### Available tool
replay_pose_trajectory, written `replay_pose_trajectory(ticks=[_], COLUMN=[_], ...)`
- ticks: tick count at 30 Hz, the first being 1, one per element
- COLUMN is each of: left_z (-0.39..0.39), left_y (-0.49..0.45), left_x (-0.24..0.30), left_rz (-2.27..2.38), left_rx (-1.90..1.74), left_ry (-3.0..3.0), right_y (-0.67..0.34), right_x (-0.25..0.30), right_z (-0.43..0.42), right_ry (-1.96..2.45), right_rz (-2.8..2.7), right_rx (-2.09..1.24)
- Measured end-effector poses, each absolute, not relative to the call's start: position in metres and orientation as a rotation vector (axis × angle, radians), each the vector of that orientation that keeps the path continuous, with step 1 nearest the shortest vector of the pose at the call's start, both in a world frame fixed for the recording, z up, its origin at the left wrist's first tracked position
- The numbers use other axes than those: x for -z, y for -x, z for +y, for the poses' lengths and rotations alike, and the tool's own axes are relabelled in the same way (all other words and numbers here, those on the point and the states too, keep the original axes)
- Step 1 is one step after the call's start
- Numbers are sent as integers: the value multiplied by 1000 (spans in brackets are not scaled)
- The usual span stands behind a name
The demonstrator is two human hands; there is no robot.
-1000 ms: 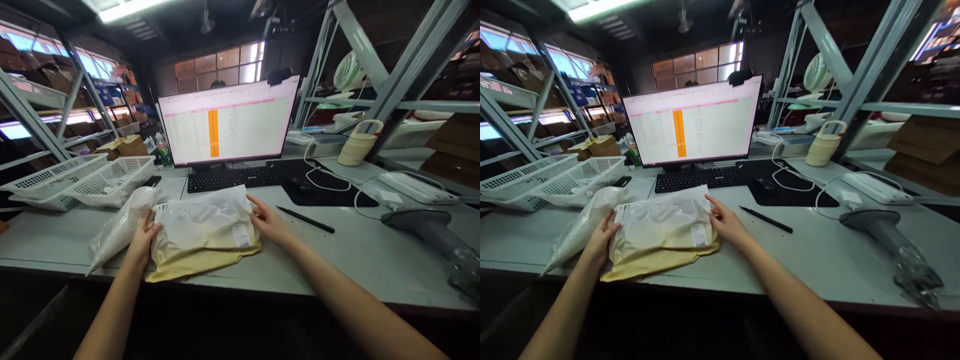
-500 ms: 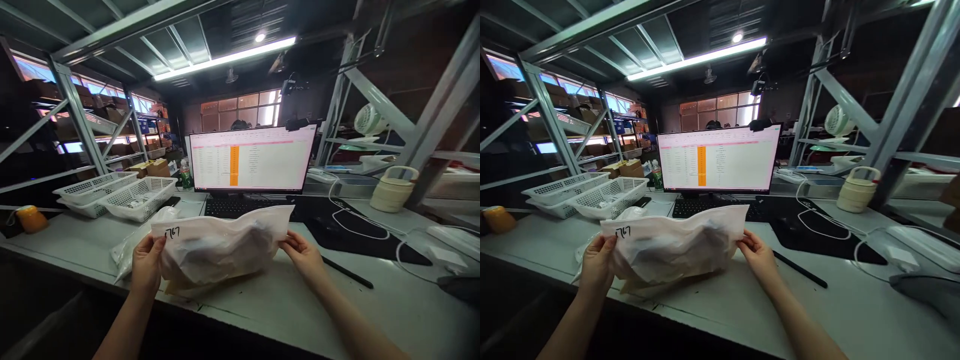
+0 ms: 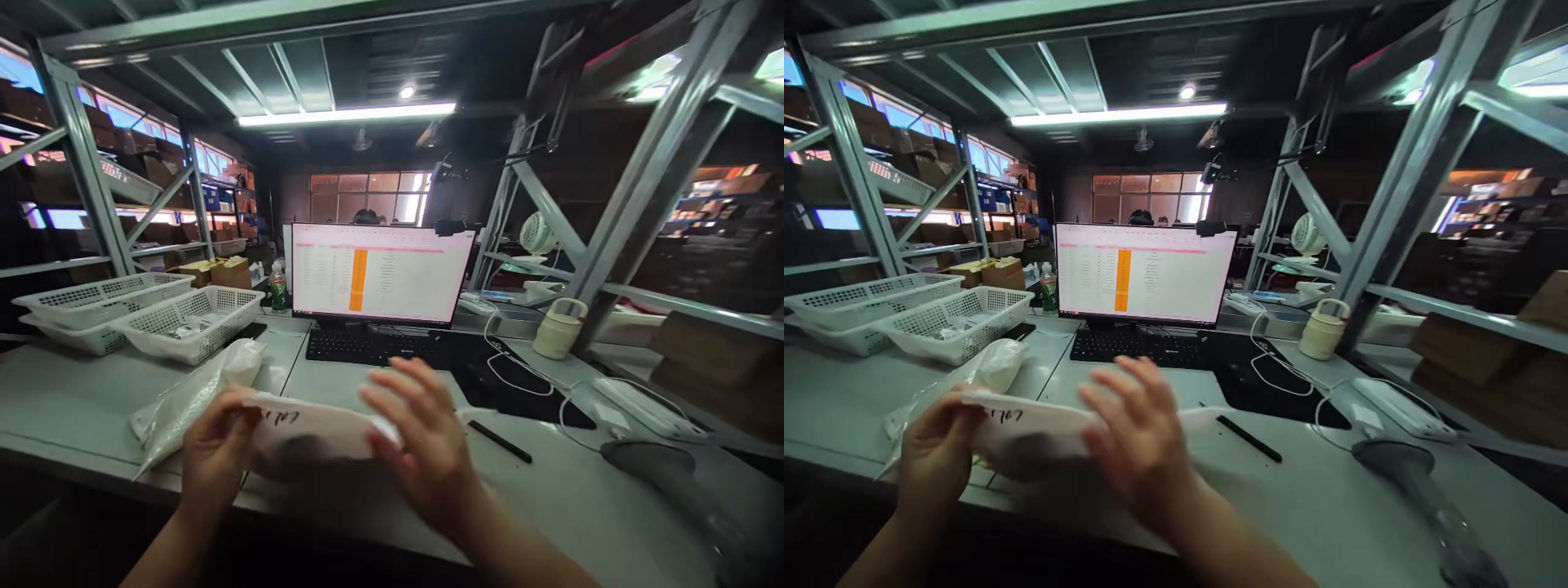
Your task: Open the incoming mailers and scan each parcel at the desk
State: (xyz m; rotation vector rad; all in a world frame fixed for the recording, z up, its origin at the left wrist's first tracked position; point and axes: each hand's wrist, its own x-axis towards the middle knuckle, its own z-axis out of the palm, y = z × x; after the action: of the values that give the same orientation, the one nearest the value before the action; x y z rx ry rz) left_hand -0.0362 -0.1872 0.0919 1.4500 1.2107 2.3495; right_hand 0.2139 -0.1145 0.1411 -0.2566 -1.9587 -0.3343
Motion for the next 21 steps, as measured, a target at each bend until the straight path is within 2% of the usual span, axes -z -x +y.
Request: replay_pose_trajectory(ticks=[4, 14, 18, 21], left_z=[-200, -213, -210, -209], left_y=[17, 11, 12, 27], left_x=[-98, -104, -105, -109], left_rz=[1164, 1103, 1074, 1089], left_rx=[-2273, -2201, -2397, -2608], left_ry=[-1730, -1824, -1883, -1627], right_y=[-170, -154, -160, -182], right_x=[-165, -180, -177, -171], right_z=[-154, -161, -158, -145], right_ry=[102, 144, 125, 220], right_rz=[-2166, -2209, -2161, -2119], right_rx=[341, 168, 179, 201])
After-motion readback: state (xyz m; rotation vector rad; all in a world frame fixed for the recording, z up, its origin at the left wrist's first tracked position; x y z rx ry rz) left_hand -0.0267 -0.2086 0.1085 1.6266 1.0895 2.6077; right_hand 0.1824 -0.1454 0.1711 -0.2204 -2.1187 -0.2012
